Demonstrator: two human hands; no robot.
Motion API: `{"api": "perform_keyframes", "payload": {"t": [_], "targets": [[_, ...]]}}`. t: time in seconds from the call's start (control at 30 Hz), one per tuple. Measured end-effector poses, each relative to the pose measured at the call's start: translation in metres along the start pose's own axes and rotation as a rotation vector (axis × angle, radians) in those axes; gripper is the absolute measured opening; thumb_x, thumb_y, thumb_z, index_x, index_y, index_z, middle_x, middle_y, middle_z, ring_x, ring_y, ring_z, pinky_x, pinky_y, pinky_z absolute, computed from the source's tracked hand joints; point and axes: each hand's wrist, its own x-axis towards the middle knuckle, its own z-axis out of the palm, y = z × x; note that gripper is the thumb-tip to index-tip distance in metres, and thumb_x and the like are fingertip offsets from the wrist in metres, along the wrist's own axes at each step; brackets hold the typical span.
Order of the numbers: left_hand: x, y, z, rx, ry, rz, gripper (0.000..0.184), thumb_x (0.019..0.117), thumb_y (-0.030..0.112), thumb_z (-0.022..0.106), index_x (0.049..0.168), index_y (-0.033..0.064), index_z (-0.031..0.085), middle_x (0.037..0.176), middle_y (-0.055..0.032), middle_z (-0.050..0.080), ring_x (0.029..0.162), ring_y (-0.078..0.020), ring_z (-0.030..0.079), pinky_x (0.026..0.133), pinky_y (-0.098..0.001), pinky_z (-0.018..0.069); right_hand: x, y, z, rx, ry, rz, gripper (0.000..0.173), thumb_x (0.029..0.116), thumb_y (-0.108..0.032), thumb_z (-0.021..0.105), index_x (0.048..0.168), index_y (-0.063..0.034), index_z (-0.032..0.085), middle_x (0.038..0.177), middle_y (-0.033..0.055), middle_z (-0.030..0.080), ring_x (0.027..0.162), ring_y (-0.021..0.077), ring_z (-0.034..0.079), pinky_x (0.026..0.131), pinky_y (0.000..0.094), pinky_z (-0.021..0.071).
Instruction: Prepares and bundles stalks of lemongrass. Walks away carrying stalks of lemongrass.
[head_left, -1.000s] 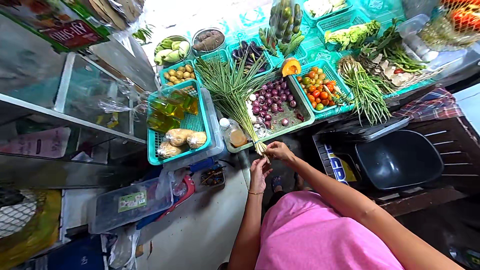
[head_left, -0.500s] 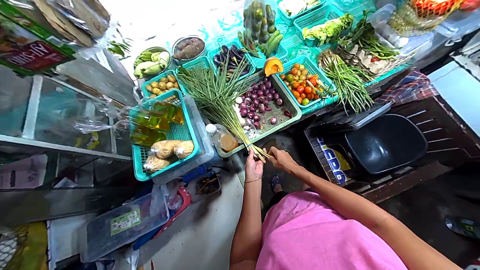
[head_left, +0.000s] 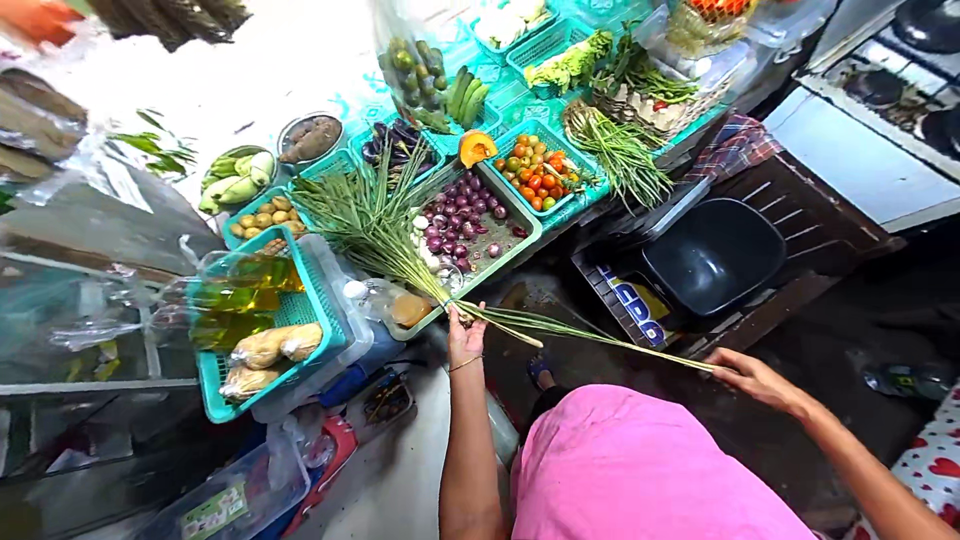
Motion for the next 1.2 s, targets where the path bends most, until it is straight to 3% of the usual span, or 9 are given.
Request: {"api": "perform_keyframes", "payload": {"t": [0.1, 0.17, 0.27, 0.37, 0.47, 0.57, 0.7, 0.93, 1.2], "targets": [[0.000, -0.004, 0.002, 0.097, -0.028, 0.035, 0.051, 0.1104, 0.046, 0.034, 0.143, 0.0074, 0.038, 0.129, -0.0160, 0.054, 0.115, -0.0307, 0.061, 0.093, -0.0492, 0.0541, -0.064, 0.073, -0.032, 0.110, 0.204, 0.316, 0.020, 0.1024, -0.001, 0.056, 0.119, 0.0082, 0.060, 0.088, 0.0133, 0.064, 0.068, 0.0135, 0.060, 0.066, 0.0310, 0.0532], [-0.006, -0.012, -0.004, 0.162, -0.052, 0.061, 0.072, 0.1058, 0.064, 0.021, 0.159, 0.0154, 0.023, 0.156, -0.0184, 0.039, 0.136, -0.0372, 0.049, 0.101, -0.0580, 0.0477, -0.089, 0.093, -0.032, 0.283, 0.383, 0.457, 0.017, 0.1027, -0.001, 0.056, 0.118, 0.0072, 0.059, 0.080, 0.0081, 0.062, 0.062, 0.0087, 0.060, 0.061, 0.0247, 0.0536], [-0.037, -0.057, -0.015, 0.268, 0.030, 0.065, 0.091, 0.0944, 0.081, 0.006, 0.163, 0.0207, 0.007, 0.163, -0.0213, 0.024, 0.136, -0.0397, 0.044, 0.098, -0.0614, 0.0451, -0.100, 0.080, -0.006, 0.626, 0.548, 0.388, 0.015, 0.1033, -0.002, 0.053, 0.117, 0.0027, 0.058, 0.078, 0.0015, 0.062, 0.063, 0.0063, 0.061, 0.061, 0.0223, 0.0546], [-0.105, -0.140, -0.008, 0.489, -0.091, -0.191, 0.079, 0.1049, 0.064, 0.009, 0.160, 0.0079, 0.015, 0.158, -0.0244, 0.034, 0.136, -0.0364, 0.046, 0.105, -0.0552, 0.0425, -0.089, 0.043, 0.024, 0.905, 0.608, 0.196, 0.015, 0.1035, -0.004, 0.054, 0.117, -0.0004, 0.058, 0.082, 0.0000, 0.066, 0.069, 0.0080, 0.064, 0.068, 0.0245, 0.0569], [-0.169, -0.208, 0.019, 0.856, -0.628, -0.419, 0.054, 0.1129, 0.038, 0.028, 0.150, 0.0017, 0.043, 0.142, -0.0173, 0.059, 0.126, -0.0270, 0.061, 0.103, -0.0446, 0.0504, -0.079, 0.008, 0.046, 1.112, 0.542, 0.072, 0.017, 0.1035, -0.004, 0.054, 0.119, 0.0000, 0.058, 0.084, 0.0028, 0.066, 0.071, 0.0110, 0.064, 0.070, 0.0274, 0.0570], [-0.220, -0.243, 0.060, 1.045, -1.044, -0.234, 0.043, 0.1107, 0.022, 0.043, 0.146, -0.0022, 0.049, 0.129, -0.0156, 0.066, 0.110, -0.0195, 0.067, 0.090, -0.0357, 0.0567, -0.082, -0.019, 0.054, 1.184, 0.453, -0.021, 0.017, 0.1038, -0.006, 0.054, 0.119, -0.0001, 0.058, 0.085, 0.0039, 0.066, 0.071, 0.0111, 0.064, 0.069, 0.0269, 0.0568], [-0.244, -0.262, 0.082, 0.997, -1.046, 0.083, 0.025, 0.0998, 0.006, 0.064, 0.121, -0.0066, 0.067, 0.096, -0.0122, 0.075, 0.072, -0.0123, 0.068, 0.064, -0.0257, 0.0564, -0.094, -0.034, 0.053, 1.212, 0.346, -0.100, 0.017, 0.1045, -0.006, 0.054, 0.120, -0.0008, 0.056, 0.087, 0.0051, 0.067, 0.073, 0.0120, 0.066, 0.069, 0.0278, 0.0580], [-0.251, -0.256, 0.079, 0.948, -1.051, -0.026, 0.026, 0.0998, 0.004, 0.063, 0.123, -0.0060, 0.068, 0.102, -0.0141, 0.076, 0.076, -0.0140, 0.070, 0.068, -0.0264, 0.0580, -0.103, -0.043, 0.052, 1.412, 0.201, -0.083, 0.016, 0.1074, -0.006, 0.046, 0.121, -0.0001, 0.052, 0.100, 0.0161, 0.072, 0.090, 0.0270, 0.074, 0.085, 0.0417, 0.0613], [-0.242, -0.237, 0.093, 0.951, -1.085, -0.162, 0.030, 0.1003, 0.003, 0.061, 0.128, -0.0060, 0.065, 0.107, -0.0147, 0.075, 0.082, -0.0137, 0.071, 0.069, -0.0245, 0.0577, -0.090, -0.070, 0.053, 1.400, 0.211, -0.152, 0.013, 0.1068, -0.008, 0.048, 0.119, -0.0047, 0.052, 0.090, 0.0067, 0.065, 0.075, 0.0176, 0.068, 0.078, 0.0381, 0.0614]]}}
